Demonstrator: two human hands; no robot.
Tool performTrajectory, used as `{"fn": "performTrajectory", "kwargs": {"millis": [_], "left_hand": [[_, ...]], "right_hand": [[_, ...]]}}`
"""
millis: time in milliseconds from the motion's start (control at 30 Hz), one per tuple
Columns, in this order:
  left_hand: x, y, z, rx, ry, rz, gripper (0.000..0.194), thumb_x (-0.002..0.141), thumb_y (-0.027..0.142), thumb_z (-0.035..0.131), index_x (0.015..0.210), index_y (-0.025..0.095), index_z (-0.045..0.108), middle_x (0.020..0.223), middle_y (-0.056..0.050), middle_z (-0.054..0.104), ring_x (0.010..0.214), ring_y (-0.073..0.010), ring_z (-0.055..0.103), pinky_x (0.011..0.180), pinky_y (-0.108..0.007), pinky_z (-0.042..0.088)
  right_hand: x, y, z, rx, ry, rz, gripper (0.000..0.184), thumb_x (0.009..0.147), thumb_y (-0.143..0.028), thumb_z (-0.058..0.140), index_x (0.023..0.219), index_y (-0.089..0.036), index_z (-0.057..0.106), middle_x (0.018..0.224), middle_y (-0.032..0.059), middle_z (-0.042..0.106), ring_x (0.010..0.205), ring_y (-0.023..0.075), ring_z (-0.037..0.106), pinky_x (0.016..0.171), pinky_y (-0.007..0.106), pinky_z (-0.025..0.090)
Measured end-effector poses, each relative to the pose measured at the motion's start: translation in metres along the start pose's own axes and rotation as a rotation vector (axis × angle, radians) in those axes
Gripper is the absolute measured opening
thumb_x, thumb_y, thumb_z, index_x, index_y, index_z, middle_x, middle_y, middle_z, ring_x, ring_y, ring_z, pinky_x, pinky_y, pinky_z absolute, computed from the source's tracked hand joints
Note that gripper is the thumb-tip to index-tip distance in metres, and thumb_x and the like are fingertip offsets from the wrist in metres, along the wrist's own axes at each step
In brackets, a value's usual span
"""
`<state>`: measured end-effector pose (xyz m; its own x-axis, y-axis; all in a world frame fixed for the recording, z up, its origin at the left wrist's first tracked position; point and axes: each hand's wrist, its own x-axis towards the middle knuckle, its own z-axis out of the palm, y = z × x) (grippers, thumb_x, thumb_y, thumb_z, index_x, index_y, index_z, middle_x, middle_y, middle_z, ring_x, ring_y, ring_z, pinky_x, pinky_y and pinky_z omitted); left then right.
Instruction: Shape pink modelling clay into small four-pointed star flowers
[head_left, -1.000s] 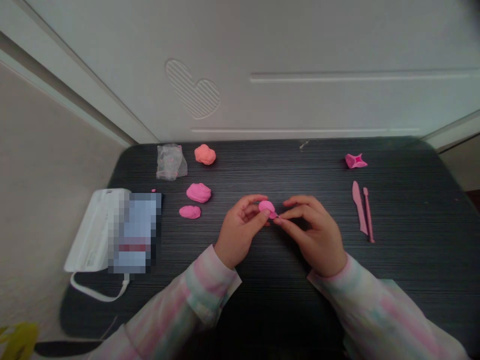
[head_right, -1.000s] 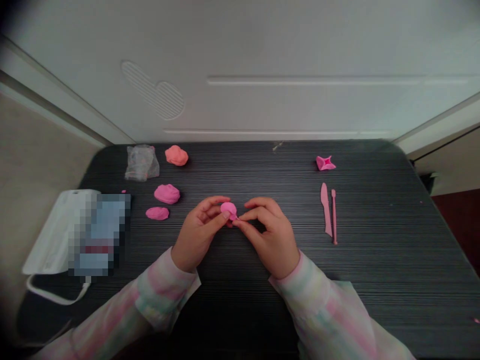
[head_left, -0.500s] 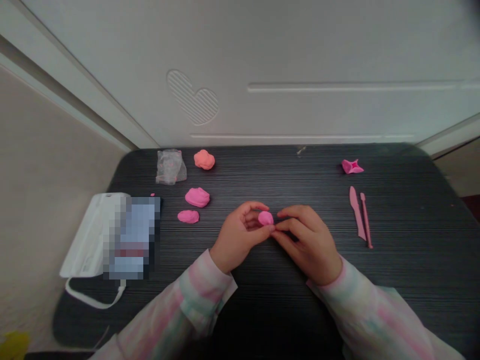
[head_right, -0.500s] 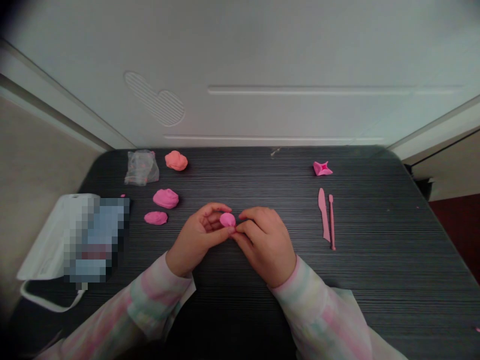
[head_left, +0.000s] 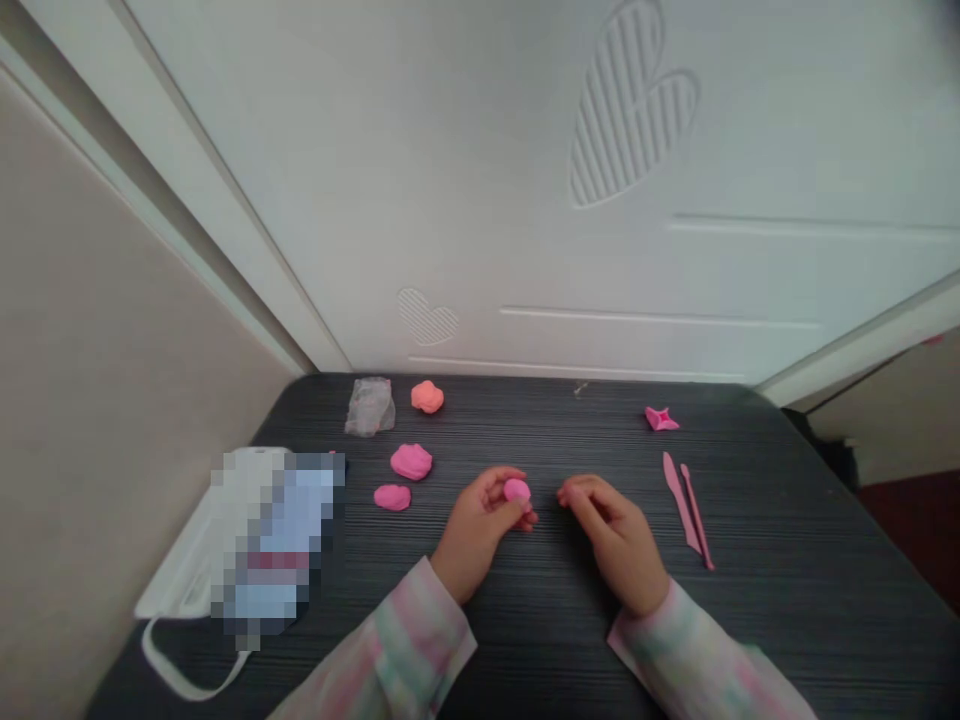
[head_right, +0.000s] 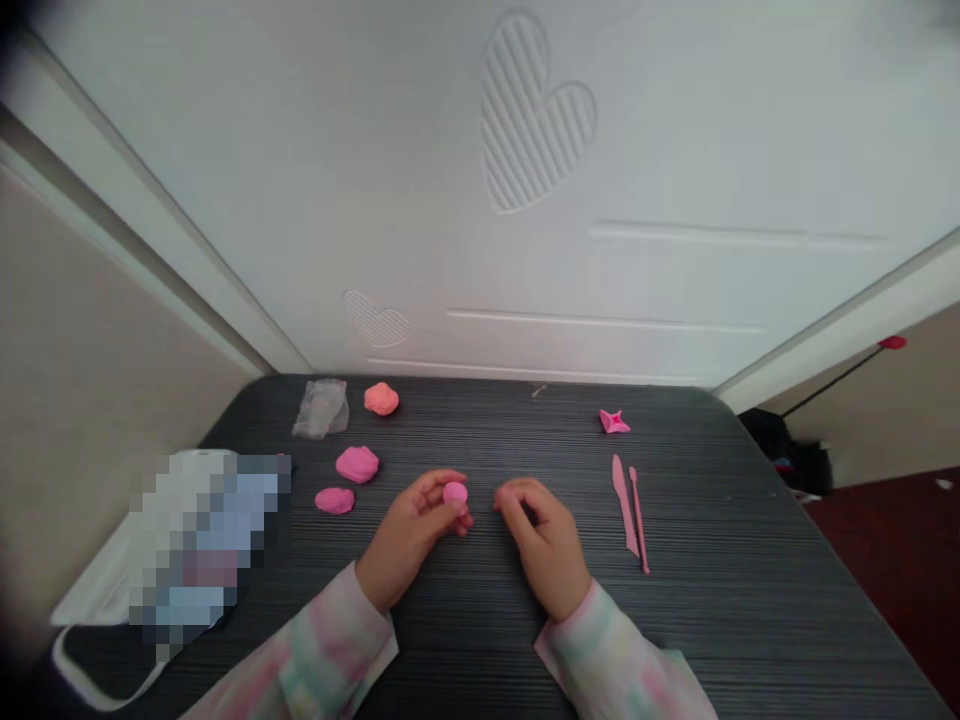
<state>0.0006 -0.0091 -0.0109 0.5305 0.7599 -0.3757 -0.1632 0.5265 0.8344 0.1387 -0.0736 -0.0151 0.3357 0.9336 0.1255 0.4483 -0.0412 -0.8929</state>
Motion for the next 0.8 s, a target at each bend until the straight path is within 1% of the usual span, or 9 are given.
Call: {"fn": "performTrajectory", "kwargs": {"millis": [100,200,300,400,500,600,700,767,800], "left_hand": [[0.000,-0.001,-0.001,-0.040,0.005,0.019,0.028,0.065,0.021,0.061,0.089,0.014,0.051,0.063,0.001,0.058,0.057,-0.0100,0.055,0.057,-0.023,0.041],[-0.001,-0.002,0.000,-0.063,0.008,0.060,0.029,0.064,0.022,0.062,0.089,0.014,0.051,0.062,0.001,0.057,0.057,-0.0099,0.054,0.057,-0.023,0.041],[-0.001,-0.004,0.001,-0.091,0.012,0.075,0.029,0.062,0.020,0.063,0.087,0.013,0.051,0.060,0.002,0.056,0.055,-0.0098,0.054,0.055,-0.023,0.040],[-0.001,-0.004,0.003,-0.124,0.010,0.104,0.026,0.060,0.018,0.064,0.083,0.012,0.052,0.060,0.002,0.055,0.053,-0.0095,0.054,0.053,-0.023,0.040],[-0.003,-0.004,0.002,-0.131,0.004,0.134,0.027,0.059,0.017,0.064,0.083,0.012,0.052,0.060,0.002,0.055,0.053,-0.0092,0.054,0.053,-0.022,0.040],[-0.006,-0.004,0.000,-0.099,0.012,0.137,0.028,0.060,0.021,0.064,0.084,0.013,0.052,0.060,0.003,0.054,0.052,-0.0081,0.054,0.053,-0.022,0.040],[-0.008,-0.004,-0.002,-0.064,0.006,0.147,0.029,0.061,0.022,0.063,0.085,0.012,0.051,0.060,0.002,0.054,0.052,-0.0080,0.053,0.052,-0.021,0.040],[-0.008,-0.004,-0.002,-0.048,0.004,0.159,0.028,0.061,0.022,0.064,0.085,0.012,0.052,0.062,0.002,0.054,0.054,-0.0083,0.053,0.053,-0.021,0.040],[-0.008,-0.004,-0.003,-0.041,0.008,0.166,0.028,0.062,0.022,0.064,0.085,0.012,0.053,0.064,0.001,0.055,0.057,-0.0084,0.054,0.054,-0.021,0.041]], "right_hand": [[0.001,0.003,0.004,-0.044,-0.002,0.040,0.017,0.074,-0.034,0.053,0.068,-0.018,0.053,0.067,0.0002,0.055,0.064,0.0131,0.050,0.061,0.026,0.041],[0.005,0.005,0.003,-0.113,0.084,-0.014,0.020,0.072,-0.035,0.056,0.063,-0.018,0.050,0.062,-0.0015,0.051,0.059,0.0120,0.048,0.058,0.025,0.039],[0.016,0.006,-0.001,-0.210,0.140,-0.059,0.025,0.071,-0.039,0.055,0.059,-0.019,0.048,0.057,-0.0027,0.049,0.055,0.0113,0.046,0.054,0.023,0.039],[0.035,0.006,-0.003,-0.251,0.148,-0.096,0.027,0.073,-0.042,0.050,0.061,-0.018,0.051,0.058,-0.0012,0.053,0.055,0.0121,0.048,0.054,0.024,0.039],[0.057,0.005,0.001,-0.277,0.170,-0.100,0.030,0.076,-0.044,0.045,0.066,-0.017,0.056,0.064,0.0015,0.058,0.060,0.0137,0.051,0.059,0.025,0.039],[0.075,0.008,0.005,-0.319,0.211,-0.073,0.034,0.078,-0.044,0.041,0.063,-0.018,0.057,0.061,0.0026,0.058,0.059,0.0147,0.051,0.059,0.026,0.036],[0.085,0.013,0.002,-0.375,0.284,-0.031,0.039,0.078,-0.044,0.039,0.055,-0.018,0.056,0.055,0.0042,0.057,0.057,0.0160,0.051,0.057,0.028,0.035],[0.087,0.016,-0.002,-0.406,0.324,-0.013,0.039,0.079,-0.042,0.038,0.057,-0.018,0.059,0.057,0.0057,0.059,0.058,0.0170,0.053,0.058,0.028,0.035],[0.087,0.018,-0.004,-0.417,0.337,-0.010,0.036,0.079,-0.041,0.039,0.062,-0.018,0.061,0.061,0.0063,0.061,0.060,0.0174,0.054,0.059,0.028,0.036]]}}
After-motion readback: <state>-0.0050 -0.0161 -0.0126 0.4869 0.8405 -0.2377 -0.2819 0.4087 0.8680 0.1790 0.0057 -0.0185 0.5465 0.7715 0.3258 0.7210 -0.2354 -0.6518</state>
